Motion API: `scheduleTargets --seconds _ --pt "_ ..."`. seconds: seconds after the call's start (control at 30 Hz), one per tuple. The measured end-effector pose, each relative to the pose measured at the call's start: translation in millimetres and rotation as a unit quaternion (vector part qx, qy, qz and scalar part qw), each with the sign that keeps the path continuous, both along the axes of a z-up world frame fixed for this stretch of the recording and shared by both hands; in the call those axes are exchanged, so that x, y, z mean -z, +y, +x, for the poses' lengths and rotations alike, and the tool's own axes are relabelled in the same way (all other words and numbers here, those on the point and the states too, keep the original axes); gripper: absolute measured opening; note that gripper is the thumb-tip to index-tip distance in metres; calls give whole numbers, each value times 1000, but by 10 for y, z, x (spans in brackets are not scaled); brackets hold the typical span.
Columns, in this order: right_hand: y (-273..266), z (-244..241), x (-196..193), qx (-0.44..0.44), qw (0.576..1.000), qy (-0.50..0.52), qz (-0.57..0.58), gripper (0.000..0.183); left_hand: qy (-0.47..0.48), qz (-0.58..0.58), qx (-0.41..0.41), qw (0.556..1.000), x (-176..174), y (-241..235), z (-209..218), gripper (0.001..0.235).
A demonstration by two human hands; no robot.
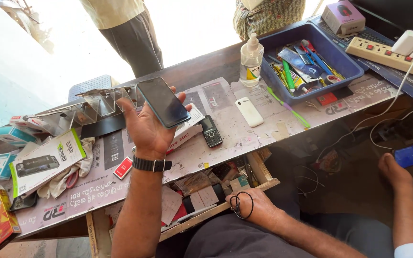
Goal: The person unpacks a new mobile phone from its box and places it on the table. They then retrieve a charger from a drawer and connect it to the phone. The person removes the back cover and battery from another phone, inserts a SIM card, and reassembles the device.
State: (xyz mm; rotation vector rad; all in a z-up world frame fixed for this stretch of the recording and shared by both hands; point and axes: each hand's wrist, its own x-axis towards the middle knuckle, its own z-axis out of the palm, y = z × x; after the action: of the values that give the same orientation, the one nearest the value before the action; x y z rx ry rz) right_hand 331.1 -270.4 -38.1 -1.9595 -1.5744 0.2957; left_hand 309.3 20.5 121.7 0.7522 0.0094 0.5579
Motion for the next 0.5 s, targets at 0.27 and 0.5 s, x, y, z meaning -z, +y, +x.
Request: scheduleTargets --seconds 0.27,0.5 --pt "-4 3 -36 -4 1000 -14 7 10 149 336 109 923 226 -272 -658 33" --pt "18 12 -104 -8 1000 -25 15 18 321 754 49 570 830 -936 -1073 21"
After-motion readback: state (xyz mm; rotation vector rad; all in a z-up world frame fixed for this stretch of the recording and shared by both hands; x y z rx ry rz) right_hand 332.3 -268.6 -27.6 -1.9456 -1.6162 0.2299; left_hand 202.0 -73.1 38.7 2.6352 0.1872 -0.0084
